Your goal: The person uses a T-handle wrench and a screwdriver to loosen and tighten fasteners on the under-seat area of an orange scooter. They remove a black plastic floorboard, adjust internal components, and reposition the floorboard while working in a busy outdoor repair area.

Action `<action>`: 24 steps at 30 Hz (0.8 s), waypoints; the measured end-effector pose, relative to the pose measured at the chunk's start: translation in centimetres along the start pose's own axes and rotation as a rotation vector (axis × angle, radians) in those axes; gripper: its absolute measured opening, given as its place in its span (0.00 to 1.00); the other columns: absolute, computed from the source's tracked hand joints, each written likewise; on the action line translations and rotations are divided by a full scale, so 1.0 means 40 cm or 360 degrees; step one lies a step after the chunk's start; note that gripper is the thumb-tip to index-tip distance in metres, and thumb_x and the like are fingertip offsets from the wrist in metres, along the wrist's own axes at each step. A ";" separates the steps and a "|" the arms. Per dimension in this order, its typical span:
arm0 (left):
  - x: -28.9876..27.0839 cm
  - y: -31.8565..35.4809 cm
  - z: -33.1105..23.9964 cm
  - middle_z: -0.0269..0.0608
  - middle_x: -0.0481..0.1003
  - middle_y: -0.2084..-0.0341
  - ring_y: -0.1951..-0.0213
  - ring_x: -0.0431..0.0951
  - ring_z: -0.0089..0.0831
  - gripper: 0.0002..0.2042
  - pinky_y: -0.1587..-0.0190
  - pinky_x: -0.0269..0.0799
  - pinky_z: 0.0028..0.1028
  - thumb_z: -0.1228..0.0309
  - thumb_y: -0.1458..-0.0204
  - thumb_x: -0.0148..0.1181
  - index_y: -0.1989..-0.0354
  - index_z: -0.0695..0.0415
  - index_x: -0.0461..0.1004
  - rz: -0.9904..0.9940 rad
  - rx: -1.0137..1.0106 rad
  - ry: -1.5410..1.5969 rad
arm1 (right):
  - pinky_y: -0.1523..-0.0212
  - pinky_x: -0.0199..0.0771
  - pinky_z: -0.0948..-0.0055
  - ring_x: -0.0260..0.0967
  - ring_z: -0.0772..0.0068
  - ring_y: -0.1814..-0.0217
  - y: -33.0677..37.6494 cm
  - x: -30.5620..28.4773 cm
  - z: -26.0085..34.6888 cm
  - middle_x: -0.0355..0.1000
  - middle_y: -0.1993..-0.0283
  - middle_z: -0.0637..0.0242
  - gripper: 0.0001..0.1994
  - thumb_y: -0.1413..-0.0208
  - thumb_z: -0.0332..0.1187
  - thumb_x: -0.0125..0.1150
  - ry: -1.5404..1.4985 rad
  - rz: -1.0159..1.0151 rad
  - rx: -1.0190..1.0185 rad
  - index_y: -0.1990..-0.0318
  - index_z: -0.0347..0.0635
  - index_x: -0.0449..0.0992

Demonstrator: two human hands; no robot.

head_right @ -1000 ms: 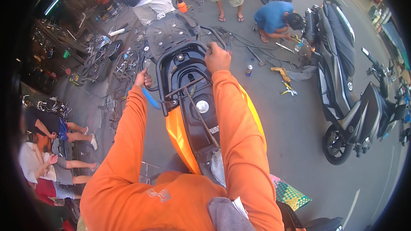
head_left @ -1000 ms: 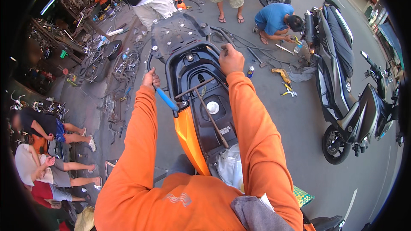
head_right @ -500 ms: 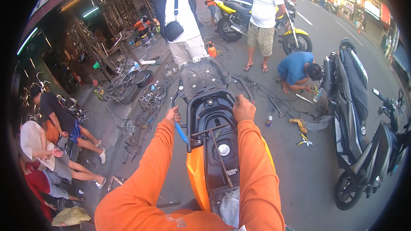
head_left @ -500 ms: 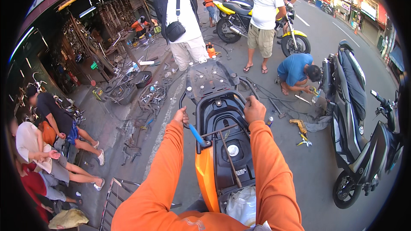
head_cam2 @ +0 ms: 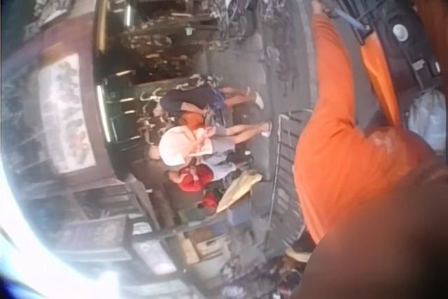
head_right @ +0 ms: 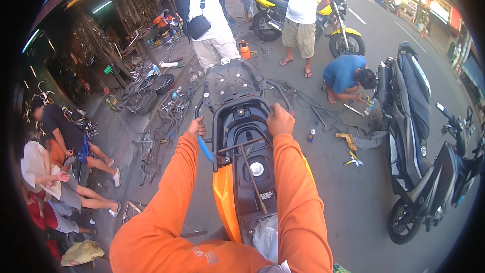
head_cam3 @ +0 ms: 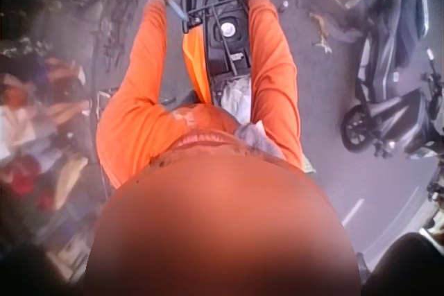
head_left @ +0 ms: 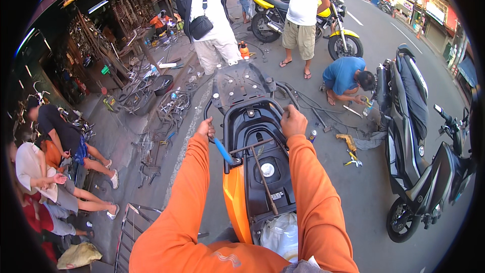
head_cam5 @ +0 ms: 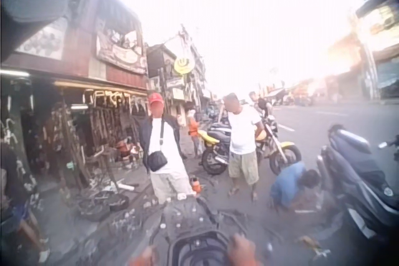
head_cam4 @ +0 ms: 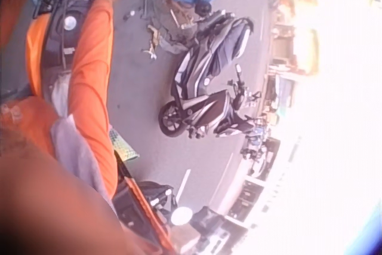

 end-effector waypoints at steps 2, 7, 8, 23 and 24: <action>0.001 0.001 -0.005 0.22 0.50 0.89 0.89 0.51 0.17 0.18 0.87 0.44 0.22 0.54 0.38 0.55 0.75 0.43 0.56 0.0011 0.0042 -0.0029 | 0.66 0.75 0.52 0.77 0.47 0.68 0.000 -0.002 0.005 0.78 0.70 0.55 0.03 0.46 0.29 0.58 -0.0010 -0.0008 -0.0032 0.66 0.47 0.77; -0.002 -0.001 -0.003 0.22 0.50 0.89 0.88 0.51 0.17 0.18 0.87 0.44 0.22 0.54 0.38 0.55 0.75 0.43 0.56 0.0025 0.0010 -0.0025 | 0.66 0.76 0.52 0.77 0.47 0.68 0.000 0.000 0.002 0.78 0.70 0.57 0.04 0.46 0.29 0.57 -0.0031 -0.0015 -0.0028 0.66 0.48 0.78; -0.003 -0.002 0.000 0.22 0.50 0.89 0.88 0.51 0.17 0.18 0.87 0.44 0.22 0.54 0.38 0.55 0.75 0.43 0.56 0.0032 0.0004 -0.0018 | 0.66 0.76 0.53 0.77 0.48 0.68 0.001 0.001 0.000 0.78 0.70 0.57 0.04 0.46 0.29 0.57 -0.0015 -0.0014 -0.0023 0.66 0.48 0.78; -0.029 -0.036 -0.016 0.23 0.54 0.91 0.90 0.54 0.20 0.21 0.87 0.50 0.24 0.54 0.38 0.56 0.81 0.43 0.56 0.0047 0.0025 -0.0074 | 0.69 0.76 0.54 0.77 0.52 0.70 -0.009 0.001 0.014 0.78 0.72 0.62 0.01 0.47 0.30 0.59 -0.0032 -0.0091 -0.0198 0.68 0.49 0.76; -0.022 -0.028 -0.018 0.22 0.53 0.91 0.90 0.54 0.18 0.20 0.87 0.48 0.23 0.55 0.39 0.58 0.79 0.43 0.56 0.0044 0.0032 -0.0050 | 0.69 0.76 0.55 0.77 0.53 0.70 -0.012 0.006 0.009 0.78 0.71 0.63 0.02 0.48 0.30 0.59 0.0003 -0.0049 -0.0156 0.68 0.49 0.77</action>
Point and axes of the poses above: each hand's wrist, its own y-axis away from the middle knuckle, its own x-axis out of the palm, z = x × y, the point moved 10 cm from there along -y, towards the middle knuckle
